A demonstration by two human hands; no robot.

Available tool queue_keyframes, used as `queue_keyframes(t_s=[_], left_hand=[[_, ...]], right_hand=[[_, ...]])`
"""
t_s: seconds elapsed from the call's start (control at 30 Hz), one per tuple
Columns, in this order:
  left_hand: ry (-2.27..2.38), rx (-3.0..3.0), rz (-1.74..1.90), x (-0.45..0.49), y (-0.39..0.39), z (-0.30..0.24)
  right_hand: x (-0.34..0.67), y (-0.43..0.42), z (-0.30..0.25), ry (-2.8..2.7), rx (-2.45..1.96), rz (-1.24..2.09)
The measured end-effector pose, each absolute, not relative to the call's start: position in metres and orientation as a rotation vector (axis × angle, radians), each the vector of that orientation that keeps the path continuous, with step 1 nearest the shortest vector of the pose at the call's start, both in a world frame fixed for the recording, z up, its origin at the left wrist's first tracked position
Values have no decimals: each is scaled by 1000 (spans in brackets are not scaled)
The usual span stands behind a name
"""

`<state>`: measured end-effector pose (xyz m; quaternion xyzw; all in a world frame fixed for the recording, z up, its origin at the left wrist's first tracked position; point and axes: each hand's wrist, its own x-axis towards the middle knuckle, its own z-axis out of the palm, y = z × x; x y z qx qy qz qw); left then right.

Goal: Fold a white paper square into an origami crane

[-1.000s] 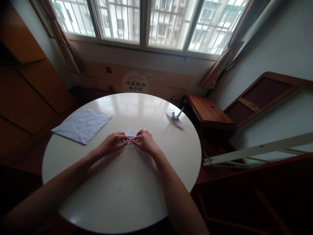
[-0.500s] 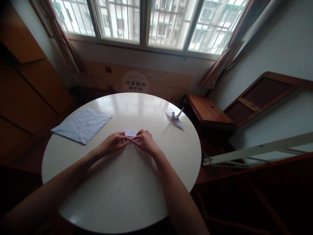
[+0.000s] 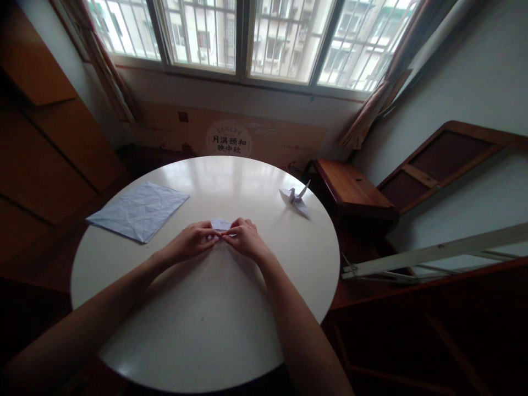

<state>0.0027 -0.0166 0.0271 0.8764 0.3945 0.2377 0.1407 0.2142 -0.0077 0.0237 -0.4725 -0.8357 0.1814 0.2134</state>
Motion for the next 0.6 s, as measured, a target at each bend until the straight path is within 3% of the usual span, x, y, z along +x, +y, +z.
queue_keyframes(t_s=[0.6], left_hand=[[1142,2574,682,2,-16,26]], right_hand=[[214,-8,25,-2321,-1304,497]])
